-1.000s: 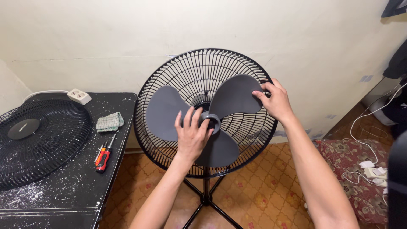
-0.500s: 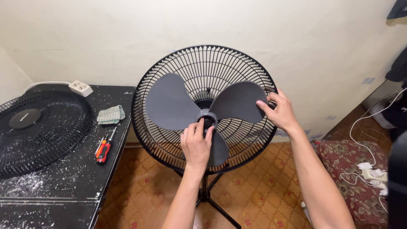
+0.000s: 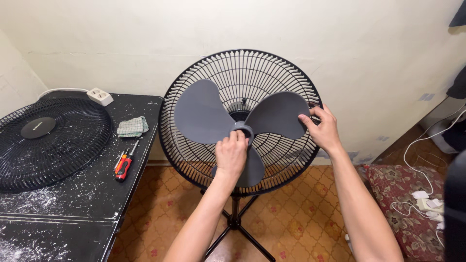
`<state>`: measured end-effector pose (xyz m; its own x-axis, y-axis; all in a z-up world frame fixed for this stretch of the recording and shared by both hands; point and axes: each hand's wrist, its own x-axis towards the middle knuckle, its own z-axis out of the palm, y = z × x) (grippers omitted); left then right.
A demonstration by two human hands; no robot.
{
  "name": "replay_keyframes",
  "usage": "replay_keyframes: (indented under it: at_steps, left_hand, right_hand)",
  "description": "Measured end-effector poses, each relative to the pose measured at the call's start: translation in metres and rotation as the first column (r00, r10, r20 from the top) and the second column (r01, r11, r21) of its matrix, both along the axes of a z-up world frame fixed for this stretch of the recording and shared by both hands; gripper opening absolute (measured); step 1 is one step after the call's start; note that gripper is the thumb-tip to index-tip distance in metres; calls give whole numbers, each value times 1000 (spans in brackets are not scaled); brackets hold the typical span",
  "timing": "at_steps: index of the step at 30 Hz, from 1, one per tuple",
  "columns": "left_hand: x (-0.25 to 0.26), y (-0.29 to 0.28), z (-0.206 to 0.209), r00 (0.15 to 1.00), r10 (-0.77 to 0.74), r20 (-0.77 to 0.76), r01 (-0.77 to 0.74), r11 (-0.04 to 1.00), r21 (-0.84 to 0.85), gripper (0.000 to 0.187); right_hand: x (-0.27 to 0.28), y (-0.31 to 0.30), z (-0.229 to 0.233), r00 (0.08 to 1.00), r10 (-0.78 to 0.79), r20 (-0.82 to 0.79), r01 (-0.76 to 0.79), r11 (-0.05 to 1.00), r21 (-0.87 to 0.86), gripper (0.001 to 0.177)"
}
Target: The person assembles a standing fan by attaching the front grille, securing the fan blades, and adjusting the stand. They use a screwdriver to tighten components and ensure the fan is stable.
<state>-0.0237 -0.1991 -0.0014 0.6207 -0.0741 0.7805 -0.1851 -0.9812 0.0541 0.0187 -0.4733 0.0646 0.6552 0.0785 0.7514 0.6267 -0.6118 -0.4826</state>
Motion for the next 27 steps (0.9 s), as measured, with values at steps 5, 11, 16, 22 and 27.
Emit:
replay_keyframes:
  at_steps: [5,11,16,22,27]
  left_hand:
    - [5,0,-1,999,-17,28,15,997,74,33]
    - [9,11,3,965,-238,112,211,955,210,20]
    - [14,15,11,952,-297,69,262,914,311,26]
    - [7,52,24,820,-531,212,474,839,266,29]
    - [2,129,36,820,-137,556,190,981,-37,24]
  right_hand:
    - [2,-4,-3,1000,-23,-3,23,1000,0,20]
    - [5,-11,-5,999,-5,32,5,1000,-21,17]
    - [13,-14,-8,1000,-19,7,19,1000,-14,18]
    - [16,-15,-9,992,-126,-4,126,991,-35,22]
    - [13,-5,-12,962,-232,143,248,962,-111,33]
